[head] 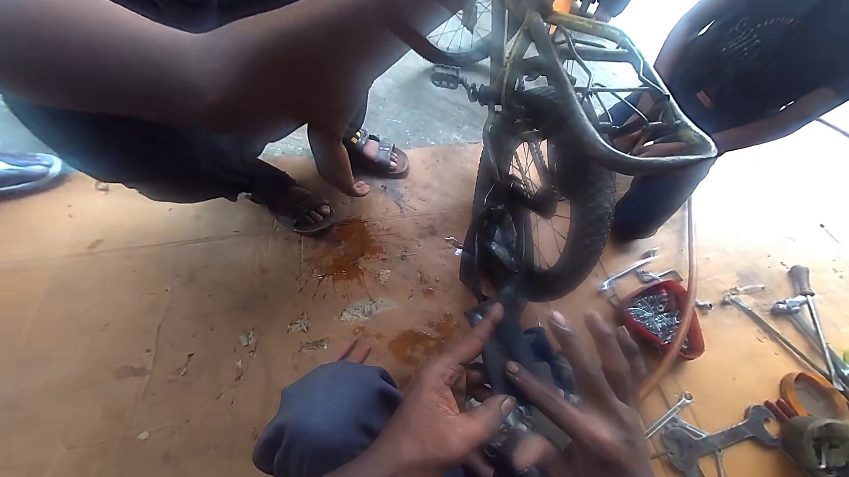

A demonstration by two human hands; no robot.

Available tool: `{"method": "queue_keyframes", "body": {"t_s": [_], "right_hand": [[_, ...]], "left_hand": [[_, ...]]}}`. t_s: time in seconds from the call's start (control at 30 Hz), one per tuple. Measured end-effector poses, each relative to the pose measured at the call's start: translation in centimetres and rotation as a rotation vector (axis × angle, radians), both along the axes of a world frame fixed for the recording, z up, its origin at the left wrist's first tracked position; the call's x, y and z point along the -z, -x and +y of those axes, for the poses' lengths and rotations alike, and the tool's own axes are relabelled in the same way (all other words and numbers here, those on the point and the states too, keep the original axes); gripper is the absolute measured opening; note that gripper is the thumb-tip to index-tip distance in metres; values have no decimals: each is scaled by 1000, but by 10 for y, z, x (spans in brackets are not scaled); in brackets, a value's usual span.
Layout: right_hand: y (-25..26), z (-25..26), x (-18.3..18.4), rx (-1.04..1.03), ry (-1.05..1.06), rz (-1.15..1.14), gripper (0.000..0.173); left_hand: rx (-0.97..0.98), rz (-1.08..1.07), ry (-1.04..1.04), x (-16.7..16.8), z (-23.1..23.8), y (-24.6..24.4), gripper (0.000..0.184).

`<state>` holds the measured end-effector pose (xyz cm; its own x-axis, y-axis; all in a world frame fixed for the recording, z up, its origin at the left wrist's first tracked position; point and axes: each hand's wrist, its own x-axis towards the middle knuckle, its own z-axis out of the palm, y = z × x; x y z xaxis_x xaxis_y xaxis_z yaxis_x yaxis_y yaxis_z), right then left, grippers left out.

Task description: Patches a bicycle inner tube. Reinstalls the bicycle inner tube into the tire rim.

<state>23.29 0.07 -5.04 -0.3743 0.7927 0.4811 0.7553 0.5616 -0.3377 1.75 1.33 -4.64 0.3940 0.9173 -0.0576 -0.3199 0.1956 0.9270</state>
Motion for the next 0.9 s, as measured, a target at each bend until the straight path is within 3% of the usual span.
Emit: {"method": "queue_keyframes", "body": {"t_s": [0.9], "right_hand": [[3, -6, 18, 1, 91, 157, 67]], "left_hand": [[-24, 74, 30, -3, 1, 0, 84]]}}
